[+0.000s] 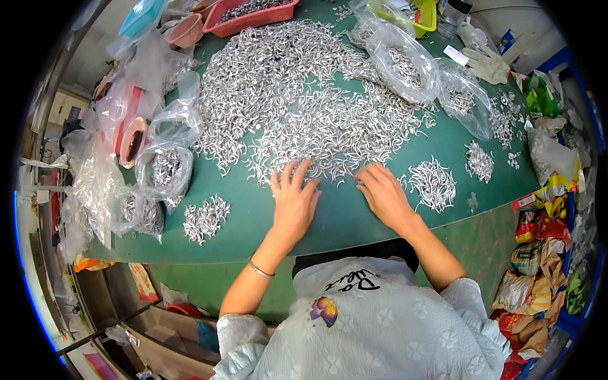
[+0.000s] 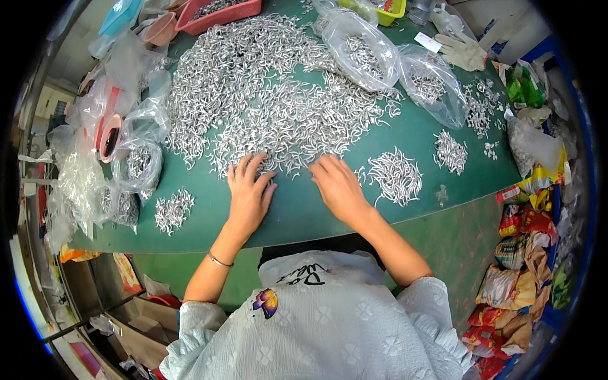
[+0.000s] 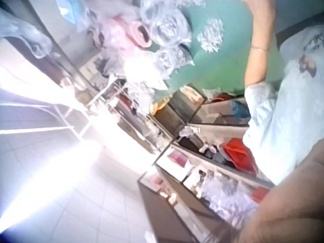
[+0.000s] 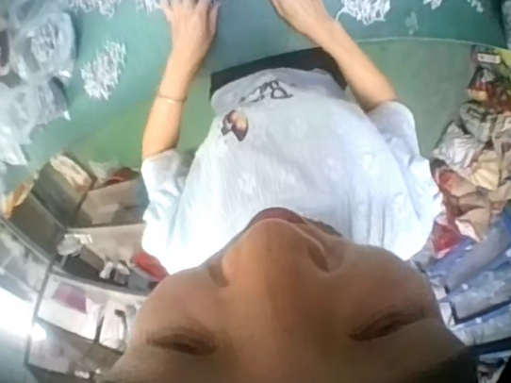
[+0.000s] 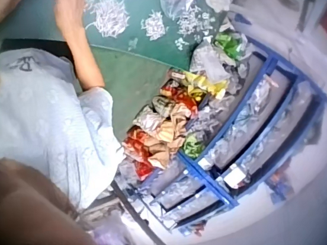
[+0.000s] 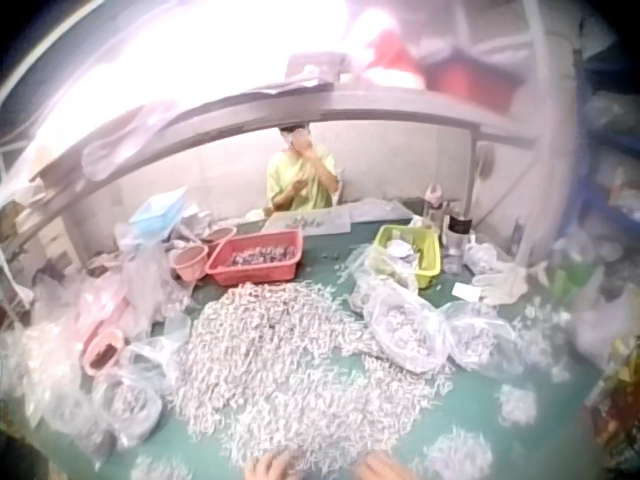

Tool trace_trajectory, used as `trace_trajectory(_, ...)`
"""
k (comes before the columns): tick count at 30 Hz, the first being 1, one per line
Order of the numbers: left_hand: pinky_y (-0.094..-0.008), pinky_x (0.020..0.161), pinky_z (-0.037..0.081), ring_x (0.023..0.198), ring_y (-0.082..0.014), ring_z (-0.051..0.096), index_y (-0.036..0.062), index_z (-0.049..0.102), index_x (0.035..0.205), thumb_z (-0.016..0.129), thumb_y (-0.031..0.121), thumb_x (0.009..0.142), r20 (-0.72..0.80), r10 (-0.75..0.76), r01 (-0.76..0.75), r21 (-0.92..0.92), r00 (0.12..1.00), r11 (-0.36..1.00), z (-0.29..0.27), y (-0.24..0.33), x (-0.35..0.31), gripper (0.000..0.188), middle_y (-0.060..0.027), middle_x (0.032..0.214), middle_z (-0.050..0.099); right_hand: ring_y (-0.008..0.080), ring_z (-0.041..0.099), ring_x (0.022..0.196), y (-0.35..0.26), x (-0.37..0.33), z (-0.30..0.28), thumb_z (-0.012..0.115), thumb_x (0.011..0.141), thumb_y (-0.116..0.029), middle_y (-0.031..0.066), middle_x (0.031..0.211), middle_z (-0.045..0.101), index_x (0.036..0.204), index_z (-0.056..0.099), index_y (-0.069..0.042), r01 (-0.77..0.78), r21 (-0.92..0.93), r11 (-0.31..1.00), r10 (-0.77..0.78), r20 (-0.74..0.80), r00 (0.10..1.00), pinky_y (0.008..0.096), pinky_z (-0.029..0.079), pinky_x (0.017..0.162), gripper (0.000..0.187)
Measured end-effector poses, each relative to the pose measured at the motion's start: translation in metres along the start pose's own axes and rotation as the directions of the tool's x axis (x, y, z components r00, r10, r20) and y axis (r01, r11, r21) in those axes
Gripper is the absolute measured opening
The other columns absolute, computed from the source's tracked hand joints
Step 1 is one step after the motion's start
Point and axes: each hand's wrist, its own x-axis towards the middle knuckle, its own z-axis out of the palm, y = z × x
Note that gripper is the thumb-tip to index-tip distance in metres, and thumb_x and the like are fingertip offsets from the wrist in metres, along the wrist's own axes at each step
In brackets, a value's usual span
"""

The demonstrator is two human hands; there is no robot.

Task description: The person sorts small curved metal pieces by hand on a green table, moving them from a central pile into smaller groups and then placing a handful into a plastic bag.

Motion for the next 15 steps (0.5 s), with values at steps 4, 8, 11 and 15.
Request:
trace_trajectory(4,-0.0610,0.107,0.022,0.130,-0.0370,0.036,0.0076,0.062,0.104,0.069,0.007,0.079,-0.019,-0.052,0.052,0.037,0.998,0.998,-0.004,-0.012,0.001,0.026,-0.0126,0.135,0.044,0.0331,0.048,0.111,0.010,0.020,-0.024,0.069,0.078,-0.008,0.0144,0.114,0.054,0.111,0.057,-0.002,-0.094,0.015,0.995,0.095,-0.190,0.977,0.0417,0.039,0.094,0.035)
trace_trajectory(8,-0.0652,0.106,0.022,0.132,-0.0395,0.032,0.0078,0.055,0.121,0.070,0.011,0.080,0.016,-0.015,0.016,-0.042,1.000,0.999,-0.001,-0.009,0.015,0.044,-0.0161,0.138,0.040,0.0390,0.040,0.122,0.041,0.050,-0.016,0.074,0.079,-0.023,0.0217,0.132,0.044,0.128,0.049,-0.003,-0.221,-0.051,0.974,0.200,-0.260,0.944,0.0473,0.033,0.101,0.059)
trace_trajectory(11,-0.0656,0.106,0.021,0.133,-0.0401,0.031,0.0094,0.053,0.127,0.071,0.016,0.080,0.031,-0.009,0.007,0.080,0.999,0.997,-0.002,0.001,0.043,0.051,-0.0154,0.141,0.038,0.0449,0.035,0.126,0.027,0.056,0.002,0.076,0.076,-0.027,0.0279,0.136,0.037,0.133,0.045,-0.003,-0.217,-0.144,0.965,0.197,-0.145,0.970,0.0511,0.029,0.105,0.069)
trace_trajectory(15,-0.0648,0.107,0.020,0.137,-0.0423,0.026,0.0123,0.043,0.139,0.072,0.019,0.080,0.117,0.056,-0.057,0.002,0.992,0.998,0.008,-0.001,0.072,0.066,-0.0140,0.148,0.033,0.0415,0.036,0.125,0.011,0.050,0.007,0.077,0.072,-0.014,0.0216,0.133,0.041,0.125,0.050,-0.002,-0.084,-0.103,0.991,0.074,-0.097,0.993,0.0508,0.031,0.103,0.060)
